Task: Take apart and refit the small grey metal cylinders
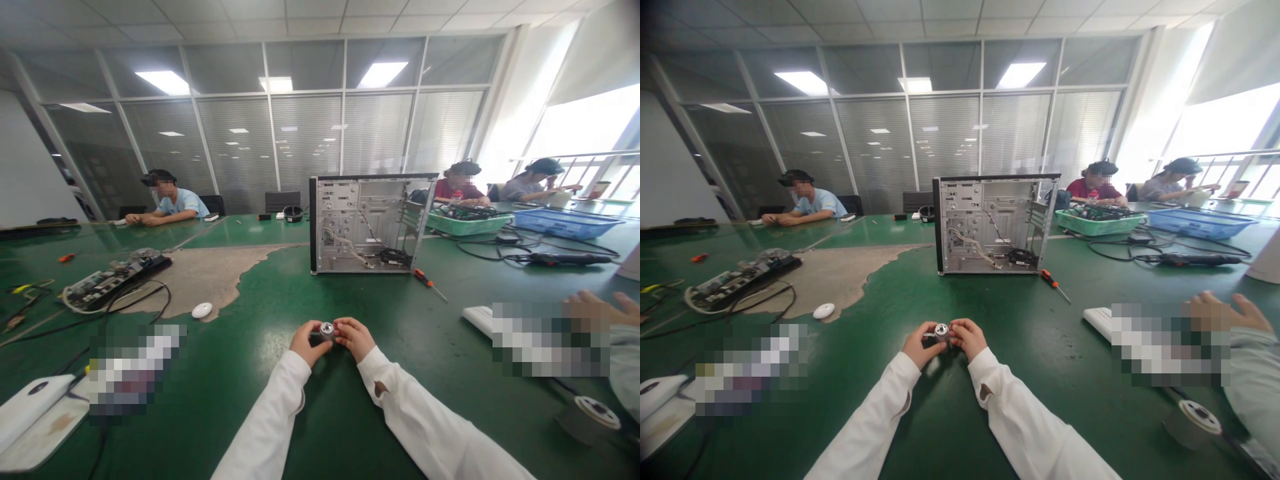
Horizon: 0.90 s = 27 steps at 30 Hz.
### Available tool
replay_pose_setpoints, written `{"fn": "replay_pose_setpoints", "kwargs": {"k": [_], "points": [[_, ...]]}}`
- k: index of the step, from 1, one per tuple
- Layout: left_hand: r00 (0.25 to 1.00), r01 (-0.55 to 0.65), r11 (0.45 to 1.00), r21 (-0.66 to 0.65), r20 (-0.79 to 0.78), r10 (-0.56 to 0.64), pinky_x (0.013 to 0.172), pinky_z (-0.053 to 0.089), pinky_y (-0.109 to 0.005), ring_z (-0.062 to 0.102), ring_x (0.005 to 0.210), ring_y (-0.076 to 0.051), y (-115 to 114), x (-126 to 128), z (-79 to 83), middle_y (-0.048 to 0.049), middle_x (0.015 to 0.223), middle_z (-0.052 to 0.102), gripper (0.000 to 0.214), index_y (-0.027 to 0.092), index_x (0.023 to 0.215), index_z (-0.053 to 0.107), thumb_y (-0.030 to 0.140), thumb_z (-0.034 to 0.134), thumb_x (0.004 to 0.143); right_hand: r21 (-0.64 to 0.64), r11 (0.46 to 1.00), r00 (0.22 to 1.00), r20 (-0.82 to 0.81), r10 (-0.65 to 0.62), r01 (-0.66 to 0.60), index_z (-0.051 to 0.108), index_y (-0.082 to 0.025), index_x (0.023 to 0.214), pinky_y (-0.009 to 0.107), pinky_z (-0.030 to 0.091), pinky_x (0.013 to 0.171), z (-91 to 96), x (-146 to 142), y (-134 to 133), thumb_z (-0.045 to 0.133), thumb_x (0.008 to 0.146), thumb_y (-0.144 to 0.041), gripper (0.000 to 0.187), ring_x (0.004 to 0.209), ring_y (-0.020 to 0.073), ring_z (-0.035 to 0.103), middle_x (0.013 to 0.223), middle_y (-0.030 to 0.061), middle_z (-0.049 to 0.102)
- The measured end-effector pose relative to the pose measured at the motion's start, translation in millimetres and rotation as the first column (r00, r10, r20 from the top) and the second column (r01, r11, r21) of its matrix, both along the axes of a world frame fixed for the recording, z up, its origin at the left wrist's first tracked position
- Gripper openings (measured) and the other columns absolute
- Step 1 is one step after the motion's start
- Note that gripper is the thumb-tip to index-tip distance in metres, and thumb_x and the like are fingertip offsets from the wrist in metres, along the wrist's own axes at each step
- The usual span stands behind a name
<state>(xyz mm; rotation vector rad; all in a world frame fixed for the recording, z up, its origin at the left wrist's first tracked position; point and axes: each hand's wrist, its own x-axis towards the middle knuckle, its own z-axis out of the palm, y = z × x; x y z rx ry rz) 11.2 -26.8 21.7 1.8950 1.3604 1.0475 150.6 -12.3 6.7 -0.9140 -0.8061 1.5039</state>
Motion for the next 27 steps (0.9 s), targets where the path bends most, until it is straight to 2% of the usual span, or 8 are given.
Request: {"fn": "replay_pose_setpoints", "kwargs": {"k": [27], "points": [[1.0, -0.002, 1.0, -0.012, -0.001, 0.002, 0.072, 0.038, -0.031, 0.053, 0.083, -0.019, -2.6, 0.4, 3.9, -0.0042, 0.085, 0.059, 0.03, 0.017, 0.085, 0.052, 0.021, 0.059, 0.056, 0.016, 1.0, 1.0, 0.027, 0.009, -0.009, 0.055, -0.015, 0.064, 0.019, 0.04, 0.047, -1.3, -0.7, 0.6, 0.065, 0.047, -0.029, 0.025, 0.056, 0.0088, 0.051, 0.061, 0.0007, 0.055]]}}
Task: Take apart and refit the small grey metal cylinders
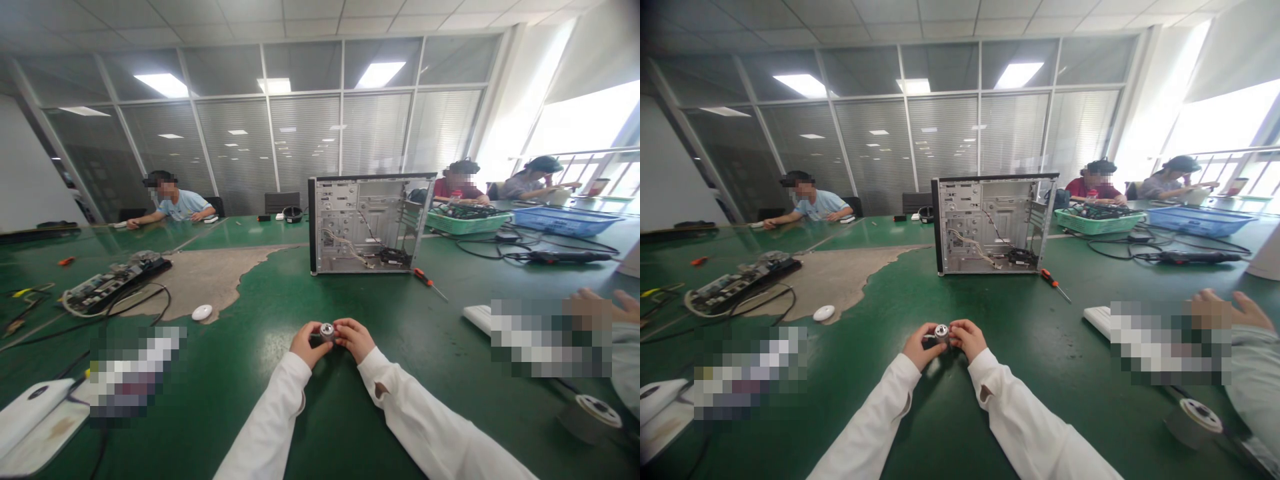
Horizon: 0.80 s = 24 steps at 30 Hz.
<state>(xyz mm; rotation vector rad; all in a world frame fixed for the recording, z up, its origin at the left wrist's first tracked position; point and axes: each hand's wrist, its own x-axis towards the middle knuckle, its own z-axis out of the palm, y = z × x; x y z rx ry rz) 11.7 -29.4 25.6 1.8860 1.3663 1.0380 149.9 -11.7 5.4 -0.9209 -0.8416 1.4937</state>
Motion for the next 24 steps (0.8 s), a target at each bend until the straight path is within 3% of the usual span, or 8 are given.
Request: {"fn": "replay_pose_setpoints", "kwargs": {"k": [24], "points": [[1.0, 0.006, 1.0, -0.004, 0.016, -0.006, 0.071, 0.039, -0.031, 0.053, 0.082, -0.018, 1.6, 0.1, -1.9, -0.0043, 0.085, 0.059, 0.03, 0.017, 0.085, 0.052, 0.02, 0.06, 0.056, 0.008, 1.0, 1.0, 0.011, -0.002, 0.002, 0.056, -0.015, 0.063, 0.02, 0.04, 0.048, 0.7, -0.6, -1.0, 0.065, 0.046, -0.028, 0.023, 0.057, 0.0095, 0.051, 0.06, -0.0002, 0.055]]}}
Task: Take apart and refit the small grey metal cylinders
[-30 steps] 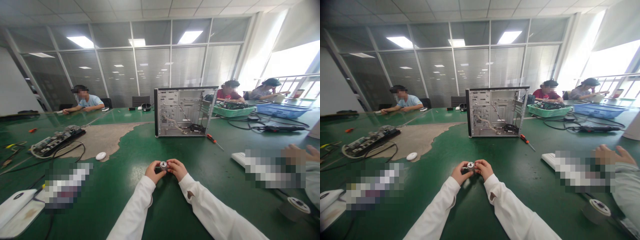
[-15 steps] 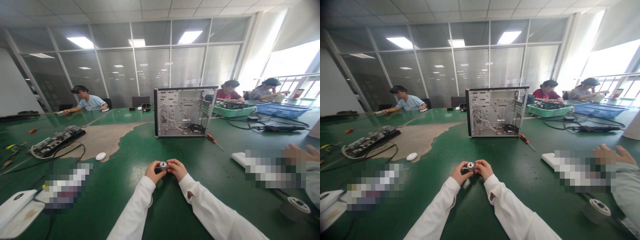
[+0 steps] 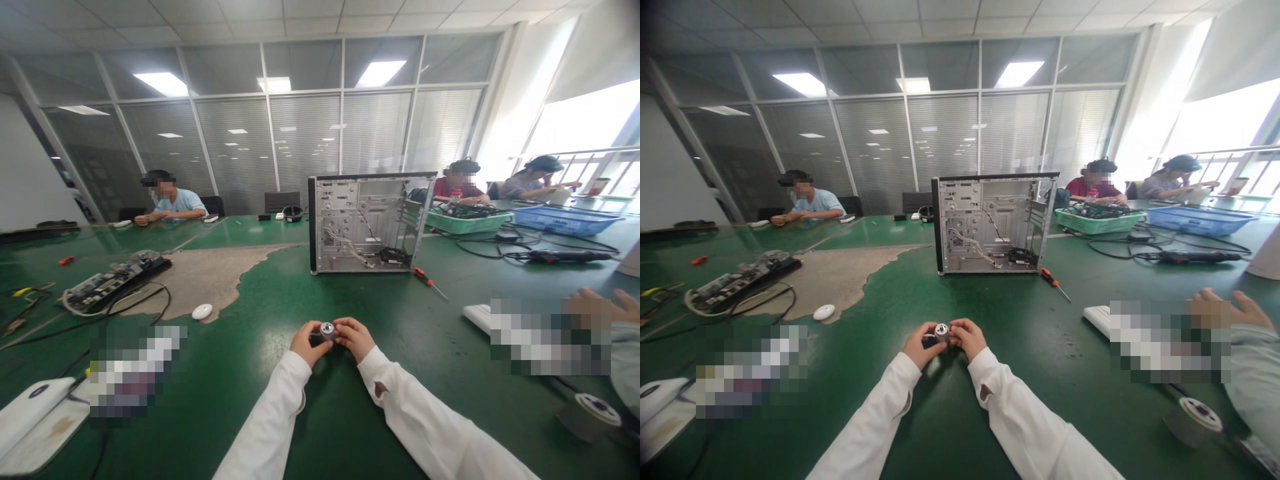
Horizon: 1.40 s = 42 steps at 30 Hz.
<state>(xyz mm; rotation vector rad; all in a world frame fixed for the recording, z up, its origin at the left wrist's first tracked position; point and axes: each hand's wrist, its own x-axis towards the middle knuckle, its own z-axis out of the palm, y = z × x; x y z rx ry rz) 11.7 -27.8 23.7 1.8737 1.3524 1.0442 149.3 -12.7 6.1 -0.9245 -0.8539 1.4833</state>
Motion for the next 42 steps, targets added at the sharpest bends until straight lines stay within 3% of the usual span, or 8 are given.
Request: {"fn": "replay_pose_setpoints", "kwargs": {"k": [7, 11, 15, 23, 30, 33, 37, 42], "points": [[1.0, -0.001, 1.0, -0.006, -0.005, 0.001, 0.071, 0.038, -0.031, 0.052, 0.082, -0.018, -1.9, 0.4, 3.8, -0.0032, 0.084, 0.059, 0.029, 0.018, 0.084, 0.053, 0.02, 0.06, 0.056, 0.196, 0.981, 0.977, 0.205, -0.056, 0.015, 0.057, -0.018, 0.075, 0.022, 0.04, 0.05, 7.7, 0.4, -8.8, 0.06, 0.055, -0.033, 0.025, 0.067, 0.0133, 0.051, 0.075, 0.0025, 0.057], [1.0, 0.007, 1.0, -0.006, 0.001, -0.007, 0.07, 0.038, -0.03, 0.052, 0.082, -0.018, -1.1, -0.1, 2.6, -0.0026, 0.083, 0.059, 0.028, 0.018, 0.083, 0.053, 0.02, 0.06, 0.056, 0.465, 0.884, 0.885, 0.395, -0.247, 0.039, 0.059, -0.018, 0.074, 0.024, 0.041, 0.058, 16.7, -3.0, -18.6, 0.054, 0.062, -0.03, 0.017, 0.077, 0.0156, 0.05, 0.081, 0.0045, 0.056], [1.0, 0.01, 1.0, 0.005, -0.005, -0.01, 0.07, 0.038, -0.03, 0.052, 0.082, -0.018, -0.1, -0.4, 0.0, -0.0028, 0.083, 0.059, 0.028, 0.018, 0.084, 0.052, 0.021, 0.06, 0.057, 0.583, 0.812, 0.809, 0.469, -0.354, 0.017, 0.06, -0.02, 0.074, 0.024, 0.04, 0.06, 21.6, -5.1, -22.2, 0.05, 0.066, -0.026, 0.014, 0.076, 0.0146, 0.05, 0.081, 0.0038, 0.055], [1.0, 0.011, 1.0, 0.016, 0.007, -0.011, 0.07, 0.039, -0.029, 0.052, 0.081, -0.017, 0.2, -0.1, -1.1, -0.0027, 0.083, 0.059, 0.027, 0.018, 0.084, 0.053, 0.022, 0.06, 0.057, 0.568, 0.822, 0.762, 0.546, -0.348, -0.032, 0.055, -0.021, 0.083, 0.024, 0.041, 0.058, 21.2, -8.9, -15.6, 0.052, 0.063, -0.023, 0.021, 0.068, 0.0127, 0.05, 0.075, 0.0018, 0.056], [1.0, 0.017, 1.0, 0.021, -0.012, -0.017, 0.071, 0.038, -0.03, 0.052, 0.081, -0.018, 1.2, -1.3, -1.5, -0.0026, 0.084, 0.059, 0.029, 0.018, 0.085, 0.053, 0.022, 0.06, 0.056, 0.625, 0.779, 0.781, 0.456, -0.427, 0.061, 0.054, -0.02, 0.084, 0.024, 0.04, 0.059, 33.4, -2.7, -11.8, 0.051, 0.064, -0.024, 0.02, 0.065, 0.0115, 0.051, 0.075, 0.0017, 0.057], [1.0, 0.01, 1.0, 0.013, -0.008, -0.01, 0.071, 0.038, -0.031, 0.052, 0.082, -0.018, 0.9, -1.1, -1.1, -0.0026, 0.084, 0.059, 0.029, 0.018, 0.085, 0.053, 0.021, 0.059, 0.056, 0.591, 0.803, 0.801, 0.445, -0.4, 0.073, 0.053, -0.019, 0.084, 0.025, 0.041, 0.059, 31.7, 9.6, -7.4, 0.051, 0.063, -0.024, 0.021, 0.064, 0.0118, 0.052, 0.075, 0.0022, 0.058], [1.0, 0.005, 1.0, 0.007, -0.013, -0.005, 0.071, 0.038, -0.031, 0.052, 0.083, -0.018, 1.2, -0.9, -1.2, -0.0036, 0.085, 0.059, 0.03, 0.018, 0.085, 0.052, 0.021, 0.059, 0.056, 0.547, 0.833, 0.748, 0.587, -0.309, -0.085, 0.054, -0.02, 0.081, 0.025, 0.041, 0.057, 17.3, 24.3, -1.5, 0.051, 0.061, -0.02, 0.02, 0.06, 0.0114, 0.052, 0.069, 0.0002, 0.058], [1.0, 0.018, 1.0, 0.014, -0.016, -0.017, 0.071, 0.039, -0.032, 0.052, 0.083, -0.019, 2.5, -1.5, -1.9, -0.0044, 0.086, 0.059, 0.03, 0.017, 0.085, 0.052, 0.021, 0.059, 0.056, 0.522, 0.776, 0.58, 0.773, -0.256, -0.353, 0.056, -0.021, 0.08, 0.024, 0.039, 0.056, 4.8, 29.2, 2.2, 0.049, 0.057, -0.012, 0.025, 0.056, 0.0104, 0.05, 0.064, -0.0018, 0.057]]}}
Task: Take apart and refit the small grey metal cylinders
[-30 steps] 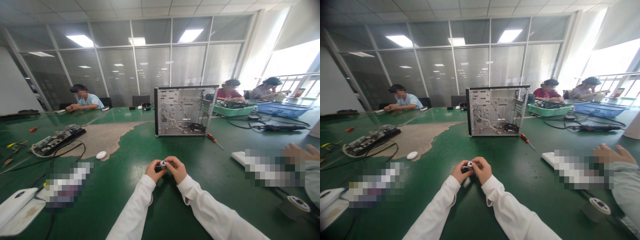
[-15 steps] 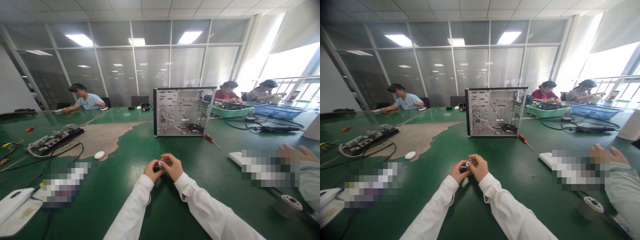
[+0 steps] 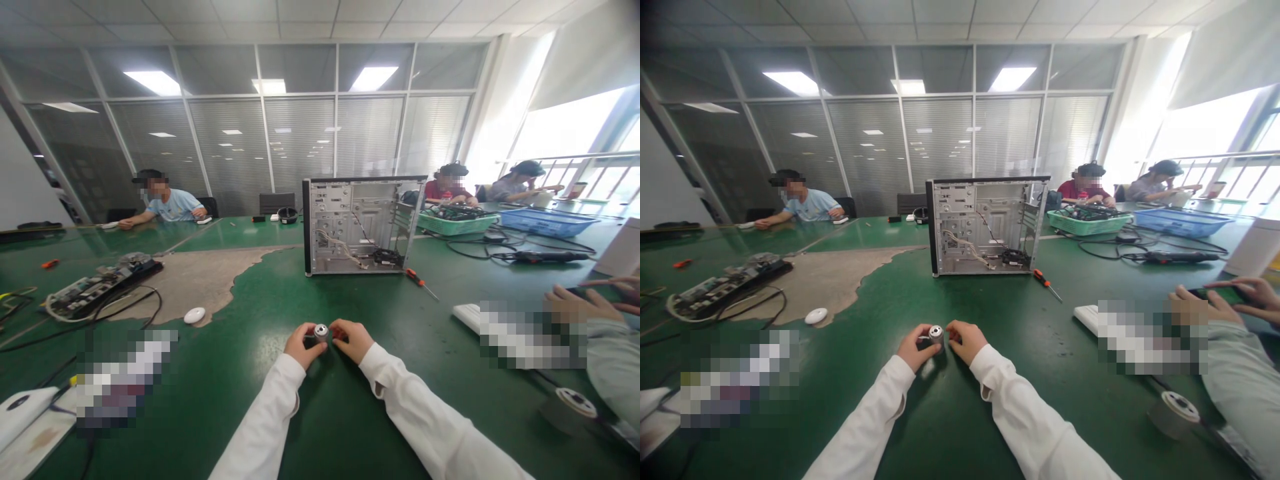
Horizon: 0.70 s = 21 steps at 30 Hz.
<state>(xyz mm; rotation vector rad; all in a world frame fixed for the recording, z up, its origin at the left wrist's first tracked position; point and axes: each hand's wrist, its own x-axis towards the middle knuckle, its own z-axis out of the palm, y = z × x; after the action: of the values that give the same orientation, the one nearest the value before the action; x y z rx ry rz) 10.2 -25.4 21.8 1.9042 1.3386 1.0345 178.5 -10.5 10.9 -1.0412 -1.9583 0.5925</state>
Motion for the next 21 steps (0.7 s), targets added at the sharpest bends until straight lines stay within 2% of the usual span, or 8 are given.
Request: {"fn": "replay_pose_setpoints", "kwargs": {"k": [6, 8, 10, 11, 13, 15, 19, 21], "points": [[1.0, -0.008, 1.0, -0.004, 0.001, 0.008, 0.071, 0.039, -0.031, 0.053, 0.083, -0.018, 1.1, 0.2, -2.2, -0.004, 0.086, 0.059, 0.03, 0.017, 0.085, 0.052, 0.021, 0.059, 0.056, 0.001, 1.0, 0.995, 0.096, 0.022, -0.022, 0.056, -0.021, 0.083, 0.023, 0.039, 0.057, -2.3, -0.7, -0.2, 0.049, 0.056, -0.01, 0.03, 0.055, 0.0092, 0.049, 0.064, -0.0022, 0.056], [1.0, -0.01, 1.0, 0.0, 0.005, 0.01, 0.071, 0.039, -0.031, 0.053, 0.083, -0.018, 2.1, -0.3, -4.5, -0.0039, 0.086, 0.059, 0.03, 0.018, 0.085, 0.052, 0.022, 0.059, 0.056, -0.034, 0.999, 1.0, 0.014, 0.012, -0.011, 0.056, -0.021, 0.085, 0.023, 0.039, 0.056, -2.3, 0.2, 1.8, 0.052, 0.055, -0.011, 0.032, 0.054, 0.0084, 0.048, 0.066, -0.0026, 0.056], [1.0, 0.0, 1.0, 0.006, 0.009, 0.0, 0.071, 0.039, -0.031, 0.053, 0.083, -0.018, 3.0, -1.1, -6.5, -0.004, 0.087, 0.059, 0.031, 0.018, 0.086, 0.051, 0.023, 0.059, 0.056, -0.141, 0.99, 0.97, -0.234, -0.064, 0.031, 0.057, -0.02, 0.083, 0.022, 0.04, 0.055, -2.8, 4.4, 7.9, 0.057, 0.053, -0.015, 0.031, 0.055, 0.008, 0.049, 0.068, -0.0023, 0.056], [1.0, 0.004, 1.0, 0.007, 0.009, -0.004, 0.071, 0.039, -0.031, 0.053, 0.083, -0.018, 3.3, -1.5, -7.1, -0.0042, 0.087, 0.059, 0.031, 0.018, 0.086, 0.051, 0.023, 0.059, 0.056, -0.239, 0.97, 0.901, -0.407, -0.148, 0.051, 0.057, -0.019, 0.08, 0.022, 0.04, 0.054, -3.5, 8.4, 12.7, 0.059, 0.052, -0.016, 0.029, 0.055, 0.0081, 0.05, 0.068, -0.0019, 0.057], [1.0, 0.0, 1.0, 0.006, 0.01, 0.0, 0.071, 0.039, -0.032, 0.053, 0.083, -0.019, 3.3, -1.8, -7.1, -0.0045, 0.087, 0.059, 0.032, 0.018, 0.086, 0.052, 0.024, 0.059, 0.056, -0.442, 0.896, 0.665, -0.659, -0.351, 0.036, 0.057, -0.017, 0.072, 0.02, 0.04, 0.048, -6.3, 20.3, 24.5, 0.062, 0.05, -0.018, 0.023, 0.052, 0.0081, 0.05, 0.062, -0.0014, 0.057], [1.0, -0.013, 1.0, 0.0, 0.014, 0.013, 0.071, 0.039, -0.032, 0.053, 0.083, -0.02, 2.7, -1.6, -5.6, -0.005, 0.086, 0.059, 0.031, 0.018, 0.085, 0.052, 0.024, 0.06, 0.055, -0.557, 0.831, 0.46, -0.74, -0.49, -0.01, 0.055, -0.016, 0.068, 0.02, 0.04, 0.044, -10.7, 35.8, 36.1, 0.062, 0.051, -0.019, 0.019, 0.047, 0.0075, 0.049, 0.057, -0.0014, 0.056], [0.999, -0.015, 1.0, -0.013, 0.036, 0.015, 0.071, 0.038, -0.033, 0.053, 0.083, -0.021, 0.6, -0.1, -1.1, -0.006, 0.086, 0.059, 0.031, 0.017, 0.084, 0.053, 0.023, 0.06, 0.054, -0.599, 0.795, 0.293, -0.78, -0.553, -0.092, 0.053, -0.015, 0.065, 0.021, 0.044, 0.049, -19.3, 61.4, 47.9, 0.053, 0.06, -0.018, 0.006, 0.05, 0.0074, 0.051, 0.059, 0.0007, 0.057], [0.999, -0.016, 1.0, -0.02, 0.051, 0.017, 0.071, 0.038, -0.034, 0.053, 0.083, -0.021, -0.7, 0.6, 0.6, -0.0063, 0.086, 0.059, 0.03, 0.017, 0.083, 0.053, 0.023, 0.06, 0.054, -0.605, 0.784, 0.237, -0.789, -0.567, -0.138, 0.053, -0.015, 0.064, 0.021, 0.045, 0.05, -21.3, 65.4, 48.5, 0.051, 0.061, -0.016, 0.004, 0.051, 0.0076, 0.052, 0.06, 0.0017, 0.058]]}}
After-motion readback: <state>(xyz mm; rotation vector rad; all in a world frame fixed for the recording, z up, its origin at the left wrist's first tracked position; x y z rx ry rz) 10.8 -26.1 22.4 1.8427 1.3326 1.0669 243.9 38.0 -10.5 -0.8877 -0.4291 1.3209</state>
